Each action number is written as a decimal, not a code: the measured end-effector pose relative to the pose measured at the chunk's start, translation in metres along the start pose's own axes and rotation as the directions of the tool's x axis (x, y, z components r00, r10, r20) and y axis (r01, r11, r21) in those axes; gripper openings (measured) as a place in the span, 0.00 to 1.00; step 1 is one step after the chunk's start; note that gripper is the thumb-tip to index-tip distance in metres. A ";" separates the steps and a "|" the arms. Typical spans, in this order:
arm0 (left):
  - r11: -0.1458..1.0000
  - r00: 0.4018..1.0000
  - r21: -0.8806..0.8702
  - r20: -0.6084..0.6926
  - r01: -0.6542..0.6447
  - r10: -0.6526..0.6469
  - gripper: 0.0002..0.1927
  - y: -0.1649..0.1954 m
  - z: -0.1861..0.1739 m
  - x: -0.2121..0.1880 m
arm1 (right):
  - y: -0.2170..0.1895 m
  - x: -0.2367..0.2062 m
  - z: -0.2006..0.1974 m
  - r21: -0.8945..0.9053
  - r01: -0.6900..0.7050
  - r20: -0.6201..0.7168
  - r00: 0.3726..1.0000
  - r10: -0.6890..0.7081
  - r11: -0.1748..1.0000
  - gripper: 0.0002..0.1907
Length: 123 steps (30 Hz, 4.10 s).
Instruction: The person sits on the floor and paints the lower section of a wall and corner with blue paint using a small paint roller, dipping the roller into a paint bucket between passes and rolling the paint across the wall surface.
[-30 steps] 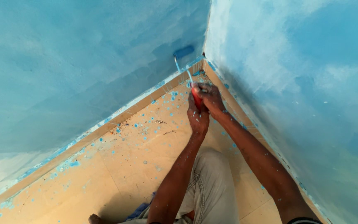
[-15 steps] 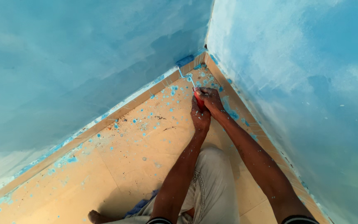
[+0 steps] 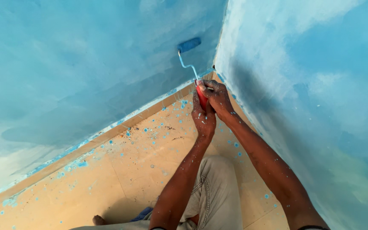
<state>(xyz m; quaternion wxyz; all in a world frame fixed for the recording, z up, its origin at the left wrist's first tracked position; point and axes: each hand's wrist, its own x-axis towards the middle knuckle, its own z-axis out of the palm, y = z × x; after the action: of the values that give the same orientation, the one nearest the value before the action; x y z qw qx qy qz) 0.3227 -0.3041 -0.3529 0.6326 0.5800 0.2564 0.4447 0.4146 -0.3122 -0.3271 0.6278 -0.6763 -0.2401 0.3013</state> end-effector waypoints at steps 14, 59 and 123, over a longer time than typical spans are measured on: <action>0.977 0.996 -0.198 -0.006 0.083 -0.086 0.28 -0.071 -0.021 -0.025 | 0.061 -0.006 0.019 -0.087 -0.173 -0.025 0.985 0.172 0.981 0.17; 0.928 0.975 -0.324 -0.064 0.181 -0.213 0.33 -0.021 -0.048 -0.007 | 0.031 -0.020 0.062 -0.058 0.016 0.063 0.998 -0.012 0.998 0.18; 0.987 0.990 -0.155 -0.132 0.030 -0.051 0.27 0.016 -0.111 0.005 | 0.002 -0.022 0.123 -0.087 0.217 0.076 0.975 -0.211 0.972 0.19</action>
<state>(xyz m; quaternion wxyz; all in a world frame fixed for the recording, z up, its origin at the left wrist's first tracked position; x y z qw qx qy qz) 0.2279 -0.2448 -0.3580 0.6651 0.4930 0.2757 0.4885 0.3118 -0.2411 -0.3308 0.6155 -0.6652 -0.3462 0.2425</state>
